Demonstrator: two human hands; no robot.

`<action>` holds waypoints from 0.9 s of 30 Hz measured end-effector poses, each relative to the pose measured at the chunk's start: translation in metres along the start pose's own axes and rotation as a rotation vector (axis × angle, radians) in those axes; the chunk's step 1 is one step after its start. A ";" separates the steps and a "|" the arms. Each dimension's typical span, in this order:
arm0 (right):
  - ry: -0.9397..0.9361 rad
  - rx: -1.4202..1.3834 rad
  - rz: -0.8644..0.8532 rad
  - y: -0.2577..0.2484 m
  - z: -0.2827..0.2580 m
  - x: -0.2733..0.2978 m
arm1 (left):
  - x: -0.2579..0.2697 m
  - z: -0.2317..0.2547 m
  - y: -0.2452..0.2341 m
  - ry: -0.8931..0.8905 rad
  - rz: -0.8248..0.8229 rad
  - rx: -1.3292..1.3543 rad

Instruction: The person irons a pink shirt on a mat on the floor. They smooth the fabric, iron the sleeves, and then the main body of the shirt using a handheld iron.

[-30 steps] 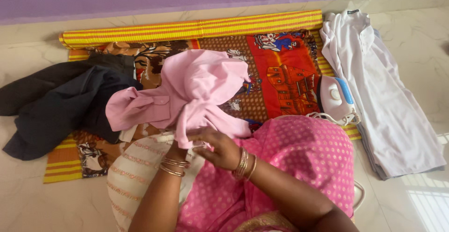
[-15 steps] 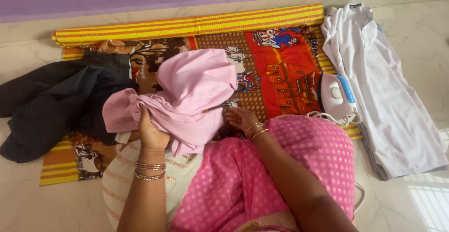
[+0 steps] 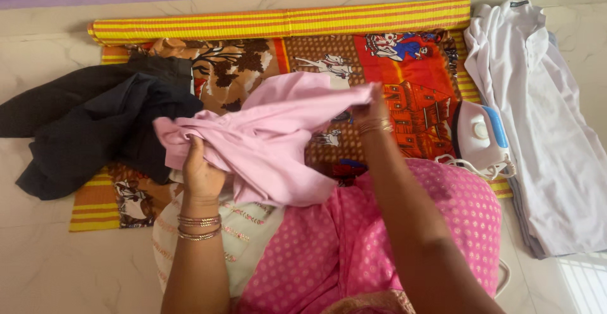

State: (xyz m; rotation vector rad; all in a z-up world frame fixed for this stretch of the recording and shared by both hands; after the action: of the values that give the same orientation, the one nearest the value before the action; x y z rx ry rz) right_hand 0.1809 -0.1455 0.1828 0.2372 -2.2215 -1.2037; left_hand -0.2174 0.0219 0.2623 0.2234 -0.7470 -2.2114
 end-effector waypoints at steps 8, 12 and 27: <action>-0.292 -0.153 -0.549 0.042 -0.184 0.084 | -0.005 -0.001 -0.023 0.142 -0.050 -0.258; -0.117 -0.163 -0.261 -0.052 -0.190 0.084 | 0.000 -0.006 -0.040 0.077 -0.055 -0.526; -0.172 -0.031 -0.104 -0.140 -0.153 0.030 | 0.046 -0.081 0.132 0.526 -0.361 -1.245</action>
State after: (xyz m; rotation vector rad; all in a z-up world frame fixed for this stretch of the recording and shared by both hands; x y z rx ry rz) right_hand 0.2289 -0.3460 0.1454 0.2484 -2.3602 -1.3589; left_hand -0.1360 -0.1173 0.2767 0.2803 1.0273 -2.3574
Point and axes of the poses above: each hand's wrist, its own x-axis away from the middle knuckle, its own y-axis out of the palm, z = x × y, the point moved 2 cm from there along -x, towards the middle knuckle, and after that the axes turned 15 degrees about -x, right-handed, at the moved point
